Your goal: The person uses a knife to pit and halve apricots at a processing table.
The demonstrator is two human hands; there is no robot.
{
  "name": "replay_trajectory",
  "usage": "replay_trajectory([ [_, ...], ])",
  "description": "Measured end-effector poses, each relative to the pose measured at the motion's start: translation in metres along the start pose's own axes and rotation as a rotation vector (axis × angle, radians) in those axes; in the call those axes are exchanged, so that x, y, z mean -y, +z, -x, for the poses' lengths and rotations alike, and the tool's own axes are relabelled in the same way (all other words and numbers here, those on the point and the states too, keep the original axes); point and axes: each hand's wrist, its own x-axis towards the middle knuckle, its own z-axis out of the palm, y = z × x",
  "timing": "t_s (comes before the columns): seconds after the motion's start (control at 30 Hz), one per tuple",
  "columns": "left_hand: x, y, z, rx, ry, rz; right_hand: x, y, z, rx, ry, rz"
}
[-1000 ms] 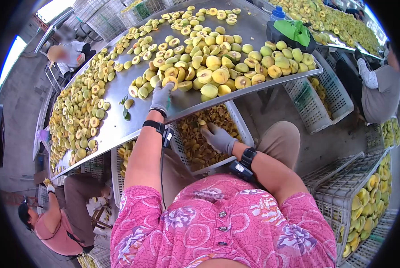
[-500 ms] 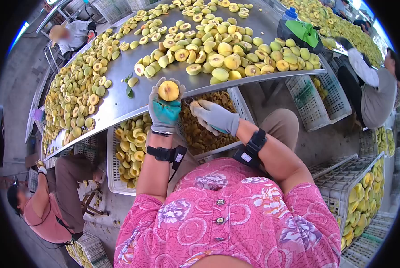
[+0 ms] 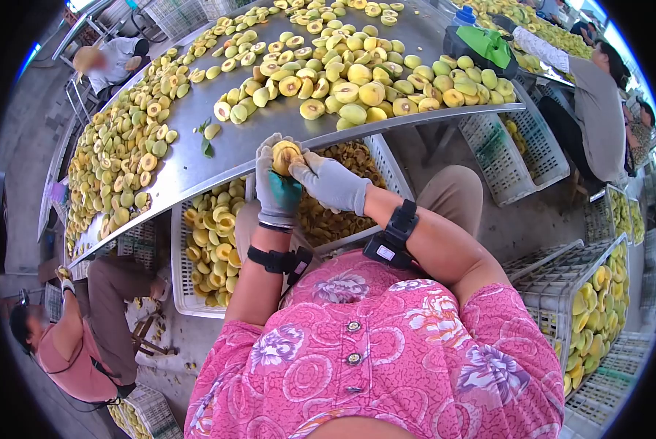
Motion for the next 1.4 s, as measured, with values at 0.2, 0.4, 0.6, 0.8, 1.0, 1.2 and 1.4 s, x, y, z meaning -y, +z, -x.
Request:
replay_trajectory([
  [0.2,0.002,0.013,0.008,0.011,0.323,-0.549,0.004,0.003,0.007,-0.018,-0.024,0.104],
  [0.4,-0.011,0.019,0.005,-0.052,-0.107,-0.085,-0.010,0.012,0.007,0.022,-0.010,-0.018],
  [0.6,-0.020,0.028,0.005,-0.037,-0.077,-0.285,-0.010,0.011,0.013,0.160,0.084,-0.306],
  [0.8,-0.032,0.028,0.004,0.099,-0.184,-0.497,-0.021,0.013,0.015,0.247,0.103,-0.425],
  [1.0,-0.036,0.022,-0.001,0.253,-0.216,-0.794,-0.039,0.017,0.013,0.277,0.197,-0.569],
  [1.2,-0.029,0.029,0.013,0.116,-0.243,-0.507,-0.036,0.012,0.017,0.318,0.193,-0.601],
  [1.4,-0.027,0.024,0.017,0.163,-0.160,-0.641,-0.031,0.014,0.026,0.374,0.272,-0.641],
])
